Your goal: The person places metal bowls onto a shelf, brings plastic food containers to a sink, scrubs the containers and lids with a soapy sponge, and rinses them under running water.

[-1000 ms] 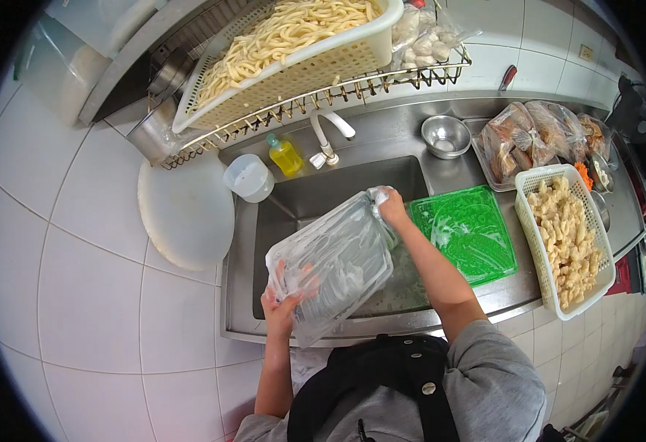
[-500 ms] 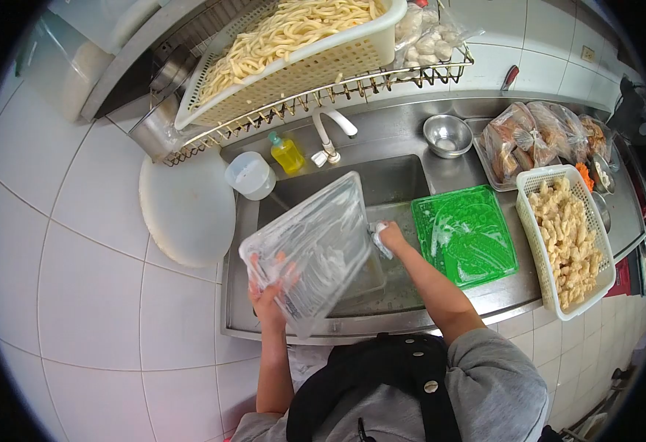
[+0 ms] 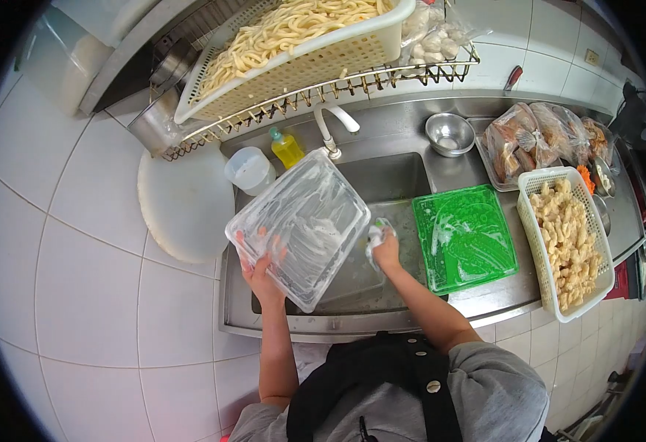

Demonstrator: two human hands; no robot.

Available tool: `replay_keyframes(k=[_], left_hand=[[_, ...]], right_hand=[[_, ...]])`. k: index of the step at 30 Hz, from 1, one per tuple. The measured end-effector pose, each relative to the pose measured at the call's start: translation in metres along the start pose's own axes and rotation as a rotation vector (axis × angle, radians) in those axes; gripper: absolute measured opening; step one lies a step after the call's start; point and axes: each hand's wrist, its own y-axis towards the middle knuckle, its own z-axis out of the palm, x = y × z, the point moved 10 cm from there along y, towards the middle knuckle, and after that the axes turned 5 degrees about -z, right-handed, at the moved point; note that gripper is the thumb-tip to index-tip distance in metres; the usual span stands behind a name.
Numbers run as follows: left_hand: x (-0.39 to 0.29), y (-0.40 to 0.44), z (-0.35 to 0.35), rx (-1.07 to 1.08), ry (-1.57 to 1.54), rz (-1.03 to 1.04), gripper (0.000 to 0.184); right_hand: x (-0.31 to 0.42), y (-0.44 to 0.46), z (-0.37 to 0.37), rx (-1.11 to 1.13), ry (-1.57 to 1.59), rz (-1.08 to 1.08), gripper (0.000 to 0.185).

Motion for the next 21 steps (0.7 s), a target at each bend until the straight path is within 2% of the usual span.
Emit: replay_keyframes(k=[1, 2, 5, 8, 11, 12, 14, 15, 17, 18, 19, 20, 21], left_hand=[[0.005, 0.001, -0.001, -0.003, -0.051, -0.045, 0.079], [0.011, 0.002, -0.001, -0.004, -0.103, -0.091, 0.078], [0.041, 0.004, 0.01, -0.006, -0.229, -0.224, 0.075], [0.062, 0.018, 0.004, -0.062, -0.217, -0.169, 0.071], [0.065, 0.028, -0.01, -0.166, -0.169, -0.126, 0.066], [0.07, 0.031, -0.013, -0.176, -0.169, -0.127, 0.066], [0.086, 0.036, -0.006, -0.118, 0.018, -0.21, 0.067], [0.083, 0.036, -0.001, -0.126, 0.017, -0.207, 0.067], [0.079, 0.031, 0.03, 0.04, -0.005, -0.263, 0.079], [0.086, 0.032, 0.017, 0.028, -0.014, -0.257, 0.079], [0.116, 0.031, -0.017, -0.027, 0.207, -0.356, 0.086], [0.147, 0.029, -0.057, -0.08, 0.431, -0.456, 0.095], [0.182, 0.025, -0.103, -0.147, 0.506, -0.569, 0.101]], right_hand=[[0.011, -0.001, -0.021, -0.178, 0.039, -0.075, 0.026], [0.016, -0.001, -0.02, -0.181, 0.033, -0.072, 0.026], [0.063, -0.017, 0.022, 0.103, 0.099, -0.294, 0.026], [0.143, -0.087, 0.047, 0.333, 0.089, -0.587, 0.037], [0.191, -0.12, 0.031, 0.454, 0.003, -0.67, 0.044], [0.186, -0.119, 0.033, 0.465, 0.005, -0.669, 0.044], [0.157, -0.106, 0.046, 0.589, -0.036, -0.539, 0.046], [0.161, -0.094, 0.033, 0.407, 0.002, -0.612, 0.046], [0.156, -0.06, 0.004, 0.264, 0.13, -0.393, 0.04], [0.17, -0.044, -0.023, 0.107, 0.158, -0.457, 0.037], [0.179, -0.03, -0.049, -0.046, 0.185, -0.52, 0.033], [0.164, -0.013, -0.063, -0.144, 0.223, -0.495, 0.026], [0.165, -0.004, -0.082, -0.183, 0.308, -0.427, 0.022]])
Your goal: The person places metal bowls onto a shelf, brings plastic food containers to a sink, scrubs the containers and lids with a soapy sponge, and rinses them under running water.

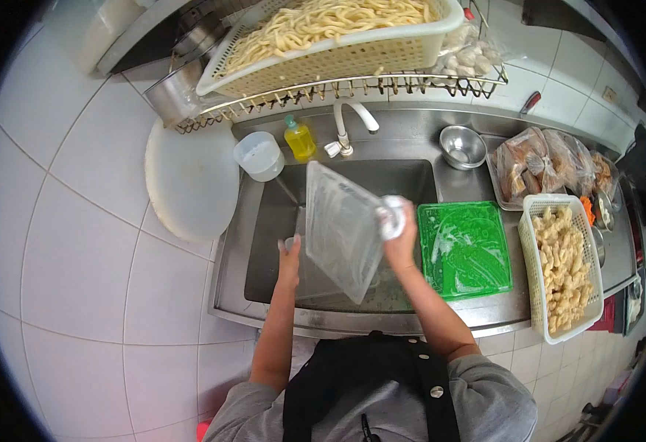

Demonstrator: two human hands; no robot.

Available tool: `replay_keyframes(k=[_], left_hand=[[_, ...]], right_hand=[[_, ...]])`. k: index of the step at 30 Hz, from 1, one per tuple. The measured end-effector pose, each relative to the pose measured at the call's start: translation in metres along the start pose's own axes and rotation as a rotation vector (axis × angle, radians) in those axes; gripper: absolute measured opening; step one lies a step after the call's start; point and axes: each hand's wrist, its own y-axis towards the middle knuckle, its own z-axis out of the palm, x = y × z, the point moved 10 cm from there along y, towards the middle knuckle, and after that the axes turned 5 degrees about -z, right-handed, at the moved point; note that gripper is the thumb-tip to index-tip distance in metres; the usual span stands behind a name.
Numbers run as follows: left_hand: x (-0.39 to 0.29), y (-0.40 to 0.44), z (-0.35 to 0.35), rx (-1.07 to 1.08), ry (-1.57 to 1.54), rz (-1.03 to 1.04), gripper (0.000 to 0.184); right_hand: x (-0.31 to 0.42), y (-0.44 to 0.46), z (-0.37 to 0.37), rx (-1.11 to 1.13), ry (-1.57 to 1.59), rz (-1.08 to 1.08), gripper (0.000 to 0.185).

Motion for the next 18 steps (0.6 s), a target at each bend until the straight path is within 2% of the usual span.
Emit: replay_keyframes(k=[1, 3, 4, 6, 7, 8, 11, 14, 15, 17, 18], left_hand=[[0.033, 0.02, -0.02, -0.006, -0.011, 0.0, 0.101], [0.1, 0.038, -0.02, 0.27, -0.116, -0.212, 0.092], [0.093, 0.025, -0.016, 0.267, -0.125, -0.212, 0.092], [0.053, -0.023, 0.018, 0.605, -0.578, -0.132, 0.082], [0.042, -0.041, 0.024, 0.605, -0.58, -0.133, 0.082], [0.021, -0.056, 0.027, 0.592, -0.635, -0.047, 0.076], [-0.011, -0.075, 0.014, 0.518, -0.699, 0.099, 0.069], [-0.026, -0.078, -0.01, 0.451, -0.722, 0.185, 0.066], [-0.029, -0.078, -0.016, 0.441, -0.74, 0.195, 0.065], [-0.034, -0.081, -0.014, 0.45, -0.726, 0.206, 0.066], [-0.036, -0.083, -0.009, 0.47, -0.707, 0.208, 0.066]], right_hand=[[-0.019, 0.008, -0.011, -0.039, 0.124, 0.035, 0.02], [-0.046, 0.018, -0.033, -0.114, 0.082, 0.06, 0.017], [-0.063, 0.02, -0.039, -0.169, 0.115, 0.129, 0.019], [-0.089, 0.015, -0.041, -0.222, 0.146, 0.2, 0.021], [-0.108, 0.008, -0.037, -0.211, 0.123, 0.322, 0.024], [-0.129, -0.001, -0.033, -0.201, 0.1, 0.443, 0.028], [-0.131, 0.0, -0.019, 0.072, -0.485, 0.318, 0.035], [-0.159, -0.023, -0.017, 0.139, -0.631, 0.314, 0.033], [-0.157, -0.031, -0.011, 0.146, -0.624, 0.306, 0.033], [-0.146, -0.062, 0.031, 0.328, -0.257, 0.296, 0.032], [-0.111, -0.078, 0.059, 0.423, -0.059, 0.25, 0.033]])
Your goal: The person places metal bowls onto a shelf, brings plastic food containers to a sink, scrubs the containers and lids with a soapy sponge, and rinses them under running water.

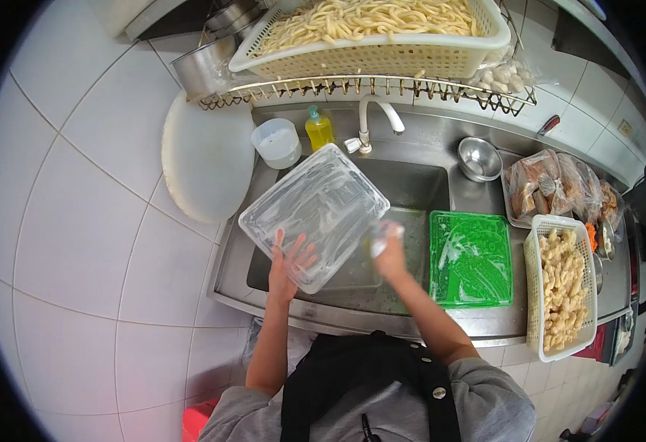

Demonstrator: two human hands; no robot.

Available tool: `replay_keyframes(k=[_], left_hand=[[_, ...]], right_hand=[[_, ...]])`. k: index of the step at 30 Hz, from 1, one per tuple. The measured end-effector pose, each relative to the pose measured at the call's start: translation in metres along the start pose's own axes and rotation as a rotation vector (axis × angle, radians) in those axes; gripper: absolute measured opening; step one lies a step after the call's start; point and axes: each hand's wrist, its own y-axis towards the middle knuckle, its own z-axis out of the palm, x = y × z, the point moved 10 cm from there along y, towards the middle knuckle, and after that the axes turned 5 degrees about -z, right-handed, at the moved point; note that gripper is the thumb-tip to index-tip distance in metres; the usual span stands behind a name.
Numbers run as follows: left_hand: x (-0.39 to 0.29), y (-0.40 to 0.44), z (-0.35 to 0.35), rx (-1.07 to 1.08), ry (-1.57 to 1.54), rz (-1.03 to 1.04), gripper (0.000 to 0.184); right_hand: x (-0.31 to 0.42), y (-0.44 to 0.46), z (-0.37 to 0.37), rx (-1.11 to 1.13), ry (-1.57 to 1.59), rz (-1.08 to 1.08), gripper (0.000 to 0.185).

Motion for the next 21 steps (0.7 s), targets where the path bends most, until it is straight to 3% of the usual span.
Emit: replay_keyframes(k=[1, 3, 4, 6, 8, 10, 11, 13, 14, 16, 19, 21], left_hand=[[0.006, 0.002, 0.001, 0.0, 0.0, -0.005, 0.066], [0.028, 0.011, 0.011, 0.049, 0.085, -0.076, 0.068], [0.028, 0.011, 0.037, 0.082, 0.041, -0.011, 0.067], [0.028, -0.005, 0.057, 0.053, 0.01, -0.073, 0.065], [0.027, -0.015, 0.059, 0.096, -0.058, -0.106, 0.066], [0.016, -0.032, 0.057, 0.084, -0.04, -0.083, 0.066], [0.009, -0.033, 0.061, 0.088, -0.02, -0.052, 0.067], [0.002, -0.024, 0.07, 0.096, -0.037, -0.025, 0.067], [0.002, -0.024, 0.071, 0.083, -0.057, -0.009, 0.066], [0.007, -0.008, 0.071, 0.096, 0.047, 0.02, 0.067], [0.011, 0.0, 0.062, 0.045, 0.212, 0.03, 0.071], [0.019, -0.022, 0.072, 0.046, 0.014, -0.124, 0.068]], right_hand=[[0.046, -0.015, 0.032, 0.109, 0.167, -0.087, 0.035], [0.113, -0.046, 0.082, 0.213, -0.19, -0.415, 0.041], [0.107, -0.043, 0.082, 0.209, -0.192, -0.414, 0.041], [0.121, -0.046, 0.091, 0.17, -0.561, -0.755, 0.041], [0.077, 0.014, 0.039, 0.106, -0.327, -0.328, 0.045], [0.016, 0.055, -0.021, -0.106, -0.221, -0.094, 0.035], [0.016, 0.06, -0.023, -0.113, -0.222, -0.096, 0.035], [0.064, 0.064, -0.026, -0.175, -0.194, -0.462, 0.034], [0.023, 0.049, 0.019, 0.153, -0.251, 0.01, 0.037], [0.135, -0.007, 0.064, 0.034, -0.312, -0.712, 0.046], [0.147, -0.028, 0.1, 0.209, -0.302, -0.628, 0.054], [0.12, 0.011, 0.08, 0.186, -0.377, -0.449, 0.052]])
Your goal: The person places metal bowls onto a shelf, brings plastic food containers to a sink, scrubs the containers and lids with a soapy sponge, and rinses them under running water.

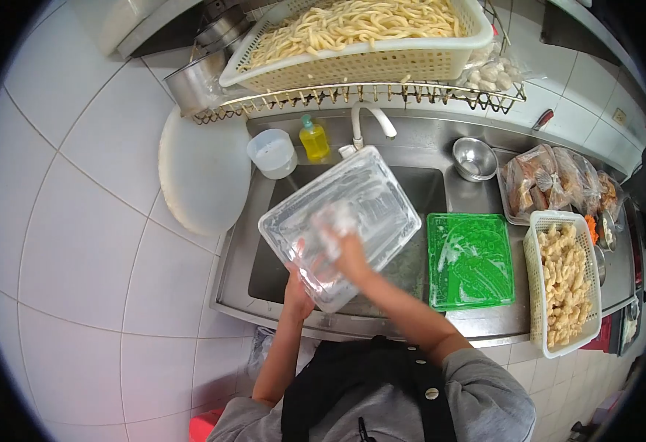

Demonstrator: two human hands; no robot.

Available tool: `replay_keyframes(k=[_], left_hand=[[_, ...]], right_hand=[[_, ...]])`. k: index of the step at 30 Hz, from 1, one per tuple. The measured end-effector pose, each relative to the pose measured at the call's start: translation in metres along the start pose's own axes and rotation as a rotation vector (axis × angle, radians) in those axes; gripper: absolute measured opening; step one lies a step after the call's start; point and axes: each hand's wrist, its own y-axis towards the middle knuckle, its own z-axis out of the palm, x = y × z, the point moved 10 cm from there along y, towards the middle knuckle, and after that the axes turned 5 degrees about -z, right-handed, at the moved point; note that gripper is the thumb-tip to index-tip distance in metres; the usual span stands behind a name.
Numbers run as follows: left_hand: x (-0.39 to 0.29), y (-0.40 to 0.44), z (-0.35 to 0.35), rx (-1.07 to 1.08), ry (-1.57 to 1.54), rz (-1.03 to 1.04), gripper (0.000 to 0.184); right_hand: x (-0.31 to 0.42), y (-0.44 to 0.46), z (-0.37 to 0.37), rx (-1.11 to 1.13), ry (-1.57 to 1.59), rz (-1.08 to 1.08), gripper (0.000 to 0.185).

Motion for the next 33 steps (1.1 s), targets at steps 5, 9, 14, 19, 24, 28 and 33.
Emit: replay_keyframes(k=[5, 9, 14, 19, 24, 28, 33], left_hand=[[-0.004, -0.023, 0.013, 0.155, 0.084, -0.014, 0.077], [0.029, 0.002, -0.031, 0.039, 0.263, -0.111, 0.079], [0.01, -0.004, -0.031, -0.03, 0.193, -0.075, 0.075], [0.0, -0.01, -0.012, 0.064, 0.111, -0.002, 0.071], [0.027, 0.023, -0.025, 0.024, 0.136, -0.047, 0.073], [0.001, 0.005, -0.019, -0.001, 0.133, 0.016, 0.072], [-0.031, 0.008, -0.043, -0.079, 0.066, 0.14, 0.071]], right_hand=[[-0.091, 0.036, -0.078, -0.438, 0.015, 0.107, 0.034], [0.048, 0.037, -0.034, -0.337, -0.119, -0.32, 0.049], [-0.001, 0.043, -0.025, -0.1, 0.2, 0.063, 0.032], [-0.074, 0.042, -0.044, -0.126, 0.291, 0.296, 0.038], [0.073, 0.03, -0.049, -0.23, -0.06, -0.321, 0.059], [-0.039, 0.047, -0.067, -0.134, -0.084, 0.055, 0.073], [-0.094, 0.007, -0.106, -0.187, -0.177, 0.034, 0.066]])
